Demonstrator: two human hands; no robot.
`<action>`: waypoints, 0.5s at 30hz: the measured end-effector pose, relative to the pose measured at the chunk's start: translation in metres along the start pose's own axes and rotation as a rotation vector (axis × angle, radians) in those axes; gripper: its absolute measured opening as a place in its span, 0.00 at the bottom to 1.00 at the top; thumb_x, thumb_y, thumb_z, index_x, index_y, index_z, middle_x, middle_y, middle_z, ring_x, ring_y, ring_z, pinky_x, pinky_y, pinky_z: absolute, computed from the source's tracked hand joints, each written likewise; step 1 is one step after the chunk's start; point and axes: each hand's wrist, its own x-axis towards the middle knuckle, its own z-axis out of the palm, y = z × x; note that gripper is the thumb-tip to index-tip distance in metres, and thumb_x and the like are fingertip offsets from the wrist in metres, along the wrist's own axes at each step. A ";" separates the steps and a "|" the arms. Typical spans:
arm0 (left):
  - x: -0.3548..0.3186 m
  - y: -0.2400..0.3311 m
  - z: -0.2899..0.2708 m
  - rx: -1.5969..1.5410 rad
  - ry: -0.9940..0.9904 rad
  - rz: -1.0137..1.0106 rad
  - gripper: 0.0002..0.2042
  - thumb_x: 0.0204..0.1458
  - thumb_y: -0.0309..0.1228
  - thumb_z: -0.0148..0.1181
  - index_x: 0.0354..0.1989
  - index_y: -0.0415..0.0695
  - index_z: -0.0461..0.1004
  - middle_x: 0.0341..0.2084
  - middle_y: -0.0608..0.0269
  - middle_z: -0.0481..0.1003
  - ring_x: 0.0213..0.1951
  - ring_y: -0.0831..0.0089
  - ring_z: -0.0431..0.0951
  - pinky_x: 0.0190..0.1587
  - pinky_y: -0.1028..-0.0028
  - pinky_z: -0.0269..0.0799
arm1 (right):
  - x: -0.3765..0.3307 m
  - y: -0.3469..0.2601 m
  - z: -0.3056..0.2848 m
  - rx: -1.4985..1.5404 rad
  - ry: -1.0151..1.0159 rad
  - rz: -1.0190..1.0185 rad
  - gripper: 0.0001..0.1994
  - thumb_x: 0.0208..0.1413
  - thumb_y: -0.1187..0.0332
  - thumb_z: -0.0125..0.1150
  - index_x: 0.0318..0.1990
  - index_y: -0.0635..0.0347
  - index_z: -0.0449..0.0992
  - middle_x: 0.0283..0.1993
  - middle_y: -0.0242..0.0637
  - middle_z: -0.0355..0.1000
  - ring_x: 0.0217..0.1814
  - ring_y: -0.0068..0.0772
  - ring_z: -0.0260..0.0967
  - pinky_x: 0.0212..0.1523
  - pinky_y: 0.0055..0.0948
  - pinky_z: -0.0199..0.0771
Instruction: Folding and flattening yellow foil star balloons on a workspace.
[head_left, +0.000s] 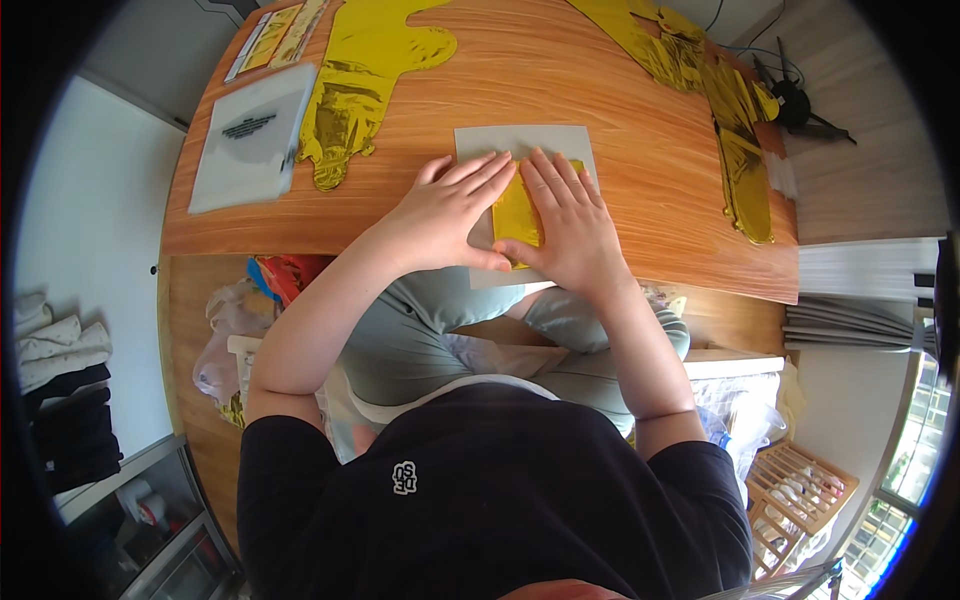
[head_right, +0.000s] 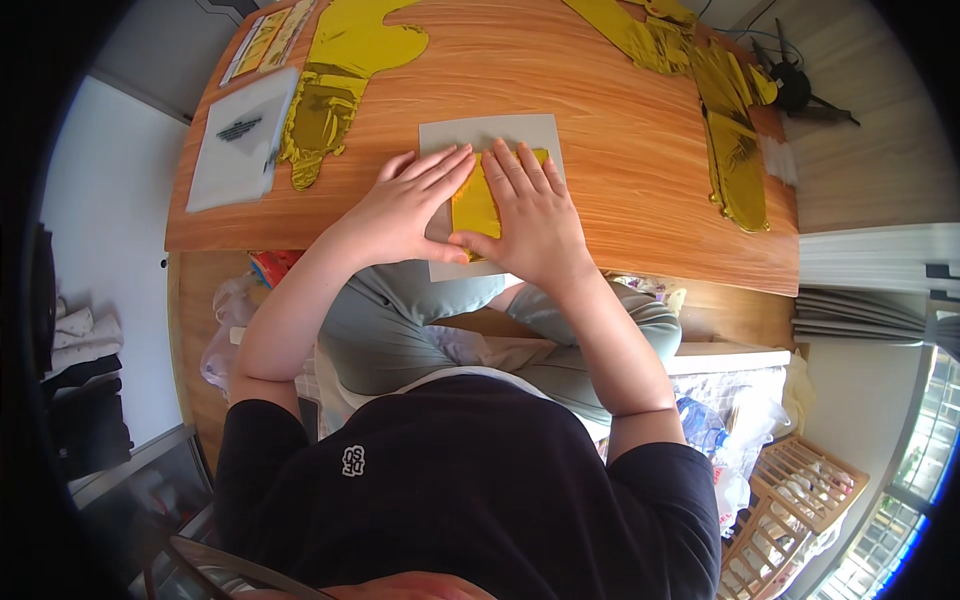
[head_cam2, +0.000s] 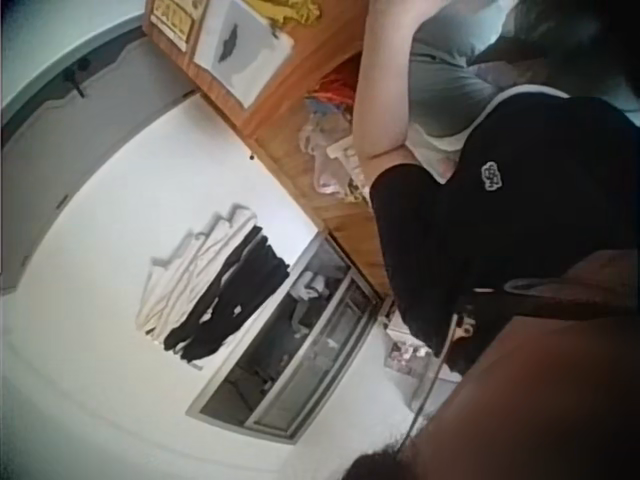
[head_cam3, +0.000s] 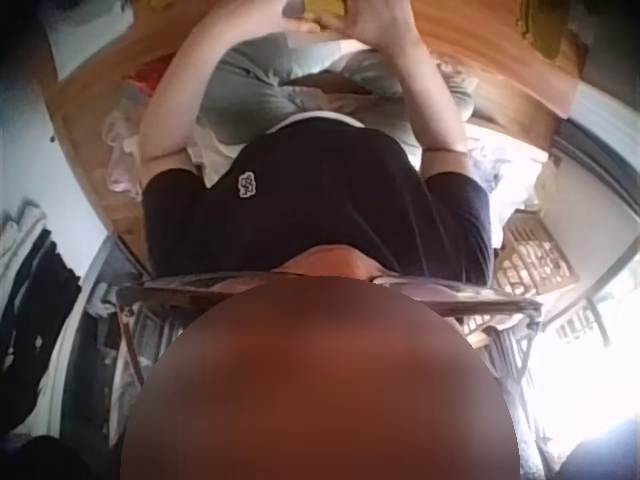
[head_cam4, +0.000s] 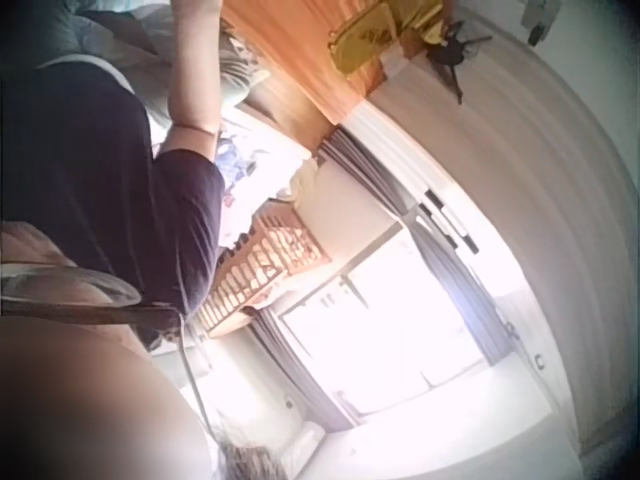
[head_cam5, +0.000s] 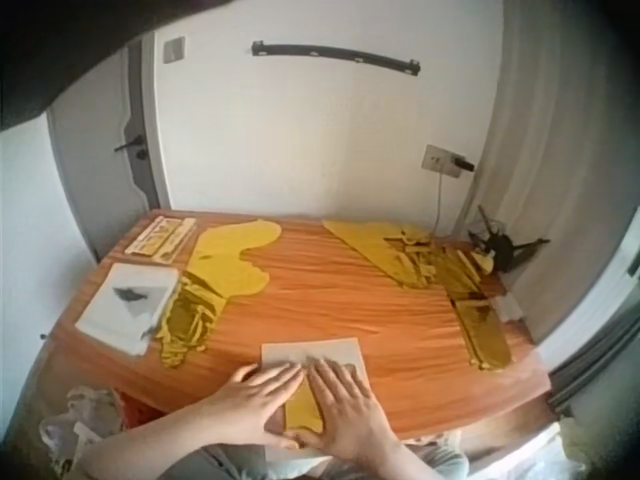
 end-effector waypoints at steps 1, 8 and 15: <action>0.000 0.000 -0.001 0.003 0.001 -0.002 0.60 0.45 0.69 0.68 0.78 0.37 0.53 0.78 0.51 0.55 0.79 0.62 0.51 0.77 0.49 0.44 | 0.000 0.000 -0.001 0.008 0.004 0.000 0.53 0.54 0.28 0.61 0.77 0.60 0.59 0.81 0.46 0.55 0.84 0.51 0.47 0.81 0.54 0.45; 0.002 0.004 -0.012 -0.023 -0.087 -0.008 0.69 0.35 0.68 0.76 0.79 0.37 0.47 0.79 0.49 0.50 0.80 0.59 0.49 0.78 0.50 0.43 | -0.001 0.000 -0.003 0.014 0.001 0.007 0.62 0.42 0.22 0.64 0.77 0.60 0.59 0.81 0.46 0.55 0.84 0.51 0.48 0.81 0.54 0.45; -0.046 -0.048 -0.019 -0.483 0.324 -0.181 0.47 0.60 0.54 0.67 0.80 0.43 0.50 0.79 0.49 0.53 0.80 0.59 0.51 0.79 0.49 0.38 | 0.004 -0.002 -0.001 -0.011 -0.018 0.026 0.61 0.44 0.22 0.63 0.77 0.61 0.59 0.81 0.47 0.54 0.84 0.50 0.47 0.82 0.52 0.45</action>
